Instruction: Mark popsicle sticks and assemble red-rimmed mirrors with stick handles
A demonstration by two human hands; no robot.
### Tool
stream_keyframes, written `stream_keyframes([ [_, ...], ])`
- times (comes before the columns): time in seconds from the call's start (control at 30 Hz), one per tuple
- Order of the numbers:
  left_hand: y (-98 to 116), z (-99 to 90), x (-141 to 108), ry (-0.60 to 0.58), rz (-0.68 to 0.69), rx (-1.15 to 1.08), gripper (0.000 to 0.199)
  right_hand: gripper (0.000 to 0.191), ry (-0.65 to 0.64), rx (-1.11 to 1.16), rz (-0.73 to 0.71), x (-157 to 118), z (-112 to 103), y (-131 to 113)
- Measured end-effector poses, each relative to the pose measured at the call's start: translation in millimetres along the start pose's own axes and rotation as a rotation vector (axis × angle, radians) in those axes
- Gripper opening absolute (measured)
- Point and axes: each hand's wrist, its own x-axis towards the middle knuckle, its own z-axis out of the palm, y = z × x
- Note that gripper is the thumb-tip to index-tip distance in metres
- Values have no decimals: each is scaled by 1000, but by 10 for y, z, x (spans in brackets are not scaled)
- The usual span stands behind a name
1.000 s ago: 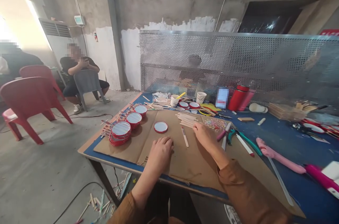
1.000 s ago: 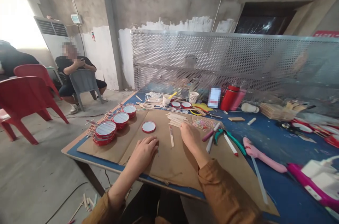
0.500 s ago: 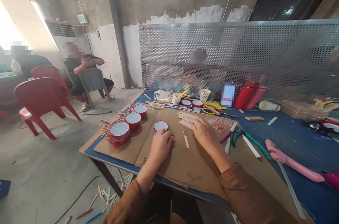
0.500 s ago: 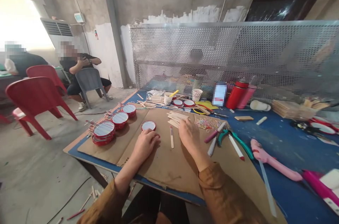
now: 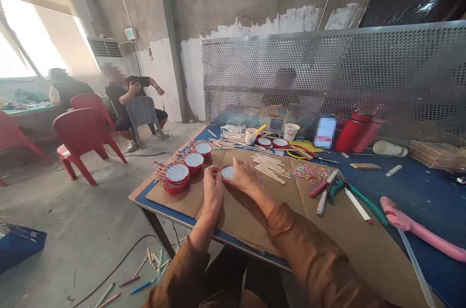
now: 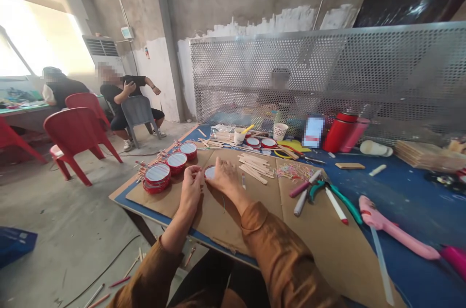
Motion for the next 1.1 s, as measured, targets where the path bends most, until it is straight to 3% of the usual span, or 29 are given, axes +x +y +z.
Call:
stream_keyframes([
  [0.1, 50, 3, -18, 33, -30, -52, 18, 79, 77, 89, -56, -77, -72, 135],
  [0.23, 102, 49, -63, -95, -66, -208, 32, 94, 117, 284, -267, -351, -257, 345],
  [0.3, 138, 72, -108, -277, -55, -310, 40, 98, 97, 339, -333, -524, -351, 430],
  [0.4, 202, 94, -173, -655, -96, -398, 47, 95, 53, 318, -369, -754, -429, 526],
  [0.43, 218, 100, -184, -712, -116, -408, 48, 92, 59, 297, -374, -811, -433, 552],
  [0.5, 236, 118, -189, -712, -145, -400, 46, 90, 100, 257, -363, -888, -411, 597],
  [0.67, 233, 252, -209, -565, -180, -188, 34, 94, 188, 200, -283, -940, -297, 660],
  [0.83, 270, 406, -357, -397, -126, -65, 27, 82, 239, 169, -262, -978, -234, 694],
  [1.0, 326, 394, -444, -515, -128, -58, 24, 73, 188, 276, -205, -1048, -290, 756],
  [1.1, 379, 351, -475, -545, -28, -21, 27, 73, 130, 337, -150, -1098, -345, 804],
])
